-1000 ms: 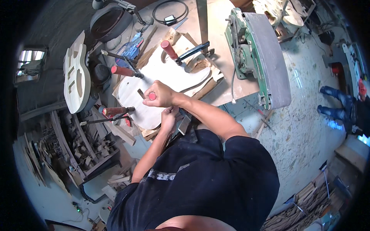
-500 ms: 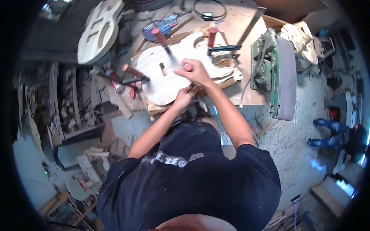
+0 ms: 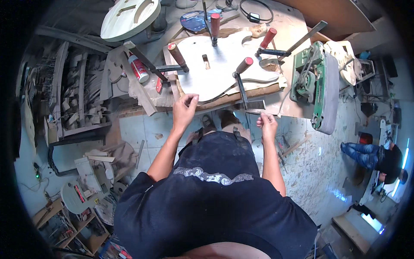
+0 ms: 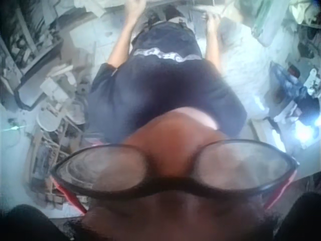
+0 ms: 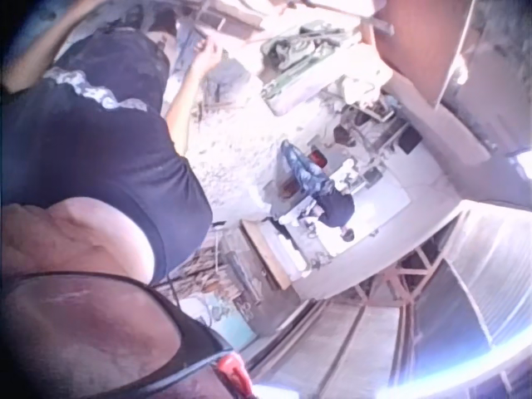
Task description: The person works on the body of a guitar clamped to a bench. They use a chisel and a small mallet to remove material from the interior cavity of the instrument, periodically checking the fit and clearing away wood shavings.
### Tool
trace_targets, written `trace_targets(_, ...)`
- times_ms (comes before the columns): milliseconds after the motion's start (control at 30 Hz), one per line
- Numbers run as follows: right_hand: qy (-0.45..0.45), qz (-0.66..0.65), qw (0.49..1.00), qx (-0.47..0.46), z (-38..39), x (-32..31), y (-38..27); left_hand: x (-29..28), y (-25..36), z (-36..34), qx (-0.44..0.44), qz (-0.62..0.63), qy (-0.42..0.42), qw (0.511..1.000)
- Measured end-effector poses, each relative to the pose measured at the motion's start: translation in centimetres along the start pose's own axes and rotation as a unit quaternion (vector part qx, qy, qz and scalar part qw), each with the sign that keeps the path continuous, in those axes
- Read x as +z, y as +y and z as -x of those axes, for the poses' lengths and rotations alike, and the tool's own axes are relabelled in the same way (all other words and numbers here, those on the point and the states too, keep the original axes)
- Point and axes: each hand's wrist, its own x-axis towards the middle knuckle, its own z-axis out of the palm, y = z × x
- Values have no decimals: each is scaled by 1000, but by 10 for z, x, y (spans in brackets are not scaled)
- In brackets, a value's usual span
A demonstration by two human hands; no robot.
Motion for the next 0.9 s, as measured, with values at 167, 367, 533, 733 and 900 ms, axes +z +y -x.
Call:
trace_targets(167,-113,78,990,34,11,16,-9,0,12,-22,79,-8,-31,996)
trace_targets(367,-414,222,883,22,69,48,-77,5,9,-11,-108,244,-189,945)
trace_targets(533,-538,42,842,19,100,82,-100,14,30,27,-122,400,-270,867)
trace_targets(733,-552,95,827,-46,102,100,-97,18,38,43,-159,513,-168,826)
trace_targets(900,-595,34,803,-2,110,108,-109,26,43,57,-118,530,-48,838)
